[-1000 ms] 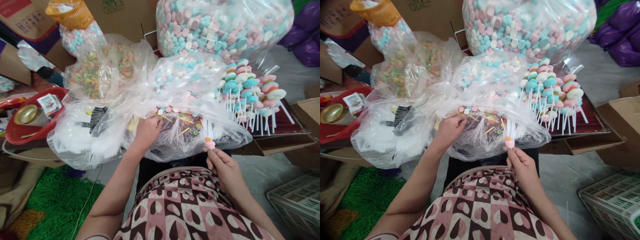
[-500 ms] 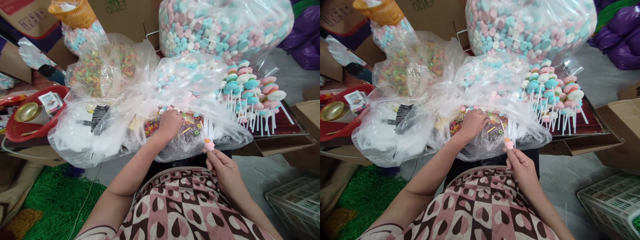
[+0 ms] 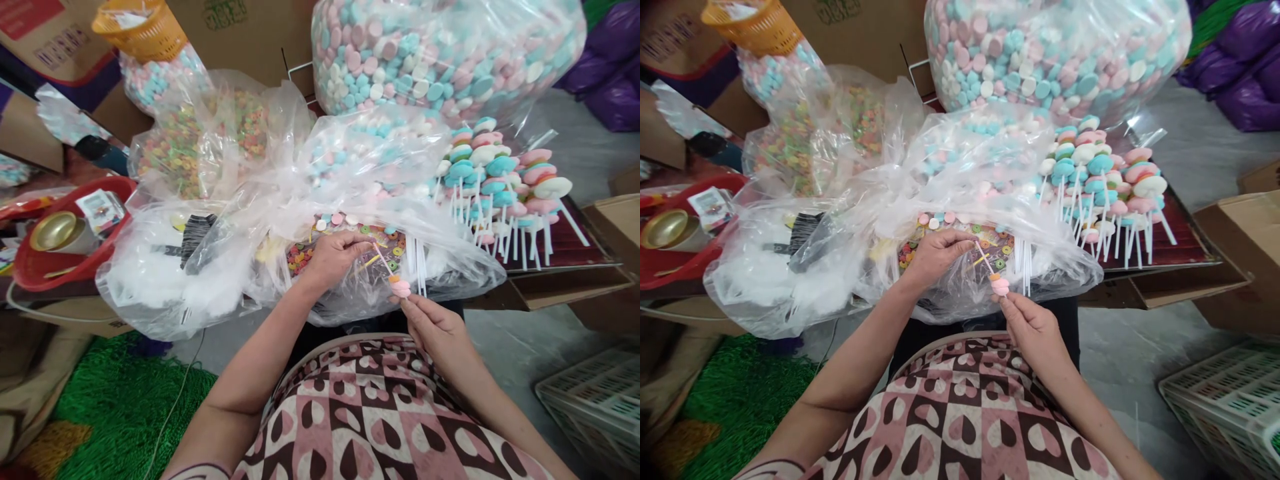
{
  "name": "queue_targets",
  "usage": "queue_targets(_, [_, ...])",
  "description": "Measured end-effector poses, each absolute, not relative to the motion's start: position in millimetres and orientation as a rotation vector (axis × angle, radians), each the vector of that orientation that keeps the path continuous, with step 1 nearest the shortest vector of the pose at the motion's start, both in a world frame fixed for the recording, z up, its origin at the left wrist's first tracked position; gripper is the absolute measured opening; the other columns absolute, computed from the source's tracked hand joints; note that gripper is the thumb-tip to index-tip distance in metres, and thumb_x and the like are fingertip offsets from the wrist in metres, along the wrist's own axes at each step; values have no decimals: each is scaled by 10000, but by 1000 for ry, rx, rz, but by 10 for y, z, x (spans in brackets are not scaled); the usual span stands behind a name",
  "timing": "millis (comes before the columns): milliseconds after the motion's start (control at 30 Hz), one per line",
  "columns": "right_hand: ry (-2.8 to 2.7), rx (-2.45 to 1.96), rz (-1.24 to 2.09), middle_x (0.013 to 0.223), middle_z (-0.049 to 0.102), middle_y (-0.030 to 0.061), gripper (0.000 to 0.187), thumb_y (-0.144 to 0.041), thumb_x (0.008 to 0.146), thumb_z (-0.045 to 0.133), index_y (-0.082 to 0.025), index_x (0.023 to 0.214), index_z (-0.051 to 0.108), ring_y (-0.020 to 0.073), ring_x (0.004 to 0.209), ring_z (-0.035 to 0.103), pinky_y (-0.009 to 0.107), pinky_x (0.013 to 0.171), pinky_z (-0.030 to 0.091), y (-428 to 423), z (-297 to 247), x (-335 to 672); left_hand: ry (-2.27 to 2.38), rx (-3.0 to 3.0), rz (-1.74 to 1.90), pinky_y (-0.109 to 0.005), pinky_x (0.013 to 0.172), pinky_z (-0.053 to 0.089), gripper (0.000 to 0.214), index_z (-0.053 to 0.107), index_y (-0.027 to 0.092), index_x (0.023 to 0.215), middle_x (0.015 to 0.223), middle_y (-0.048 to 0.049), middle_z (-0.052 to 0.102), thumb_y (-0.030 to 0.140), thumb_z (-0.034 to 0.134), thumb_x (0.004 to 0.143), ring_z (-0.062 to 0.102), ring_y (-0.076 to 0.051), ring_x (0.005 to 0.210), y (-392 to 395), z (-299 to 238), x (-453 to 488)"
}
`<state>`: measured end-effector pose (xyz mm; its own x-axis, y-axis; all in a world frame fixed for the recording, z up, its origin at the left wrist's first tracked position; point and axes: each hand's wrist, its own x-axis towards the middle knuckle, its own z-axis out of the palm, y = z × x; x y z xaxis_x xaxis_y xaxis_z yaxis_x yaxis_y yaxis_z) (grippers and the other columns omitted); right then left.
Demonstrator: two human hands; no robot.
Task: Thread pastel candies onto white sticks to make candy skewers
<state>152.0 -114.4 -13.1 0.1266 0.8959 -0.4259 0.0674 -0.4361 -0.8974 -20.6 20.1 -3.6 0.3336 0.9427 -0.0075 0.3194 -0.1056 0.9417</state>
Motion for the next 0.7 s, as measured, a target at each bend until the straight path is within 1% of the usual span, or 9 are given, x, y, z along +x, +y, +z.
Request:
queue_targets(133, [-987,-1662,1389,455,391,-64,410,-554,810,624,-177,922,741,94,418,308,229,411,211,-1155,-189,1540,1183,1833,828,-291,865,532,152,758,211,926,973,-21,765,236,620,868,697,-155,910,120,-46,-169])
queue_targets(267, [-924,-1633,1381,445,421,-64,368,-530,828,625,-189,916,732,97,411,341,229,422,247,-1161,-202,1519,1303,2099,881,-295,891,515,170,745,191,975,980,-43,760,218,600,891,688,-158,933,30,-56,-124])
queue_targets(367, [-922,-1635,1354,459,436,-59,341,-516,829,633,-193,882,729,102,428,363,229,433,264,-1159,-187,1483,1358,2078,883,-284,889,516,183,739,189,976,995,-42,762,245,579,909,695,-152,935,-15,-52,-106])
queue_targets(467, [-960,-1650,1337,461,441,-57,345,-521,825,631,-192,860,727,104,434,367,230,439,273,-1156,-165,1463,1374,2098,794,-282,870,517,204,730,196,984,1015,-44,758,266,547,929,694,-153,933,-48,-27,-100])
queue_targets(533, [-985,-1641,1341,457,442,-57,347,-513,835,619,-185,872,728,100,434,364,229,445,277,-1144,-154,1464,1310,2257,680,-302,870,506,215,728,184,957,983,-61,753,268,531,935,683,-174,934,-65,0,-95])
queue_targets(600, [-992,-1617,1350,459,443,-56,343,-497,849,611,-177,889,727,95,441,357,228,452,274,-1122,-151,1478,1138,2423,574,-311,884,489,227,722,171,942,960,-71,743,262,514,939,667,-187,952,-67,32,-94])
queue_targets(700, [-931,-1552,1358,481,440,-56,335,-485,864,607,-176,925,722,87,454,329,228,452,244,-1089,-169,1521,999,2443,586,-290,923,467,253,693,167,1060,1053,-67,720,254,480,955,638,-171,1022,-12,61,-122])
